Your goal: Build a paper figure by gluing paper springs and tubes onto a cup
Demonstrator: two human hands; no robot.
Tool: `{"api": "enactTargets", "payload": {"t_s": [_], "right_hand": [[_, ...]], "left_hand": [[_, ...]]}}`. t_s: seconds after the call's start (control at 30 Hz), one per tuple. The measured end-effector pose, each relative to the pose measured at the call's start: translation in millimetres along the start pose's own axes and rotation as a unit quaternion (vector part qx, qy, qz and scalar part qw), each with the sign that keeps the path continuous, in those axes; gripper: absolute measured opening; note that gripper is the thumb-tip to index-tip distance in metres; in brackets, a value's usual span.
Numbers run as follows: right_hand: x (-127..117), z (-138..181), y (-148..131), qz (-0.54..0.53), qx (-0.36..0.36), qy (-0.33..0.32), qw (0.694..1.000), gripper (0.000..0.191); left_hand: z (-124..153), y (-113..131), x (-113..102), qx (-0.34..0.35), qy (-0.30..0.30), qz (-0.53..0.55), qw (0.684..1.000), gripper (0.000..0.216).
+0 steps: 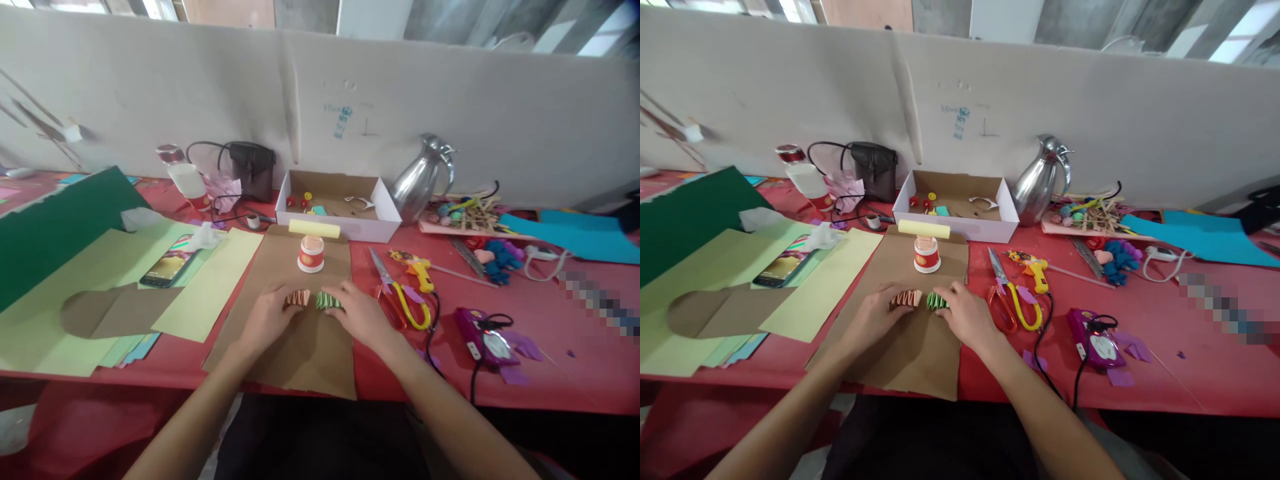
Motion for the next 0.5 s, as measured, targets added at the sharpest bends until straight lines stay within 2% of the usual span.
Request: {"api": "enactTargets", "payload": {"t_s": [0.13, 0.27, 0.33, 0.4, 0.5], "right_hand": [[4, -8, -3, -0.015, -0.010, 0.010, 1.000, 0.042], [8, -10, -6, -0.013, -0.030, 0.031, 0.999, 0.051], [7, -11, -8, -0.018, -0.043, 0.053, 0.998, 0.053], [7, -12, -10, -0.025, -0.053, 0.058, 0.997, 0.044], [7, -15, -10, -0.046, -0.053, 0.063, 0.996, 0.033]], "left_hand": [[-3, -4, -8, -0.013, 0.011, 0.020, 1.000, 0.027], [-2, -2, -5, 0.006, -0.021, 0.012, 1.000, 0.022], [-3, -1, -10, -0.005, -0.002, 0.014, 1.000, 0.023], [-4, -2, -15, -0.012, 0.023, 0.011, 1.000, 0.026], [-5, 0, -11, 0.004, -0.001, 0.006, 1.000, 0.024]]}}
Point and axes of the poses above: each hand's wrist, its own z-axis away from the middle knuckle, its own x-axis out of the palm, y = z × x, the point moved 9 cm from there along -z, towards the middle knuckle, and after that the axes turned 13 degrees about y, right-handed, at the moved point
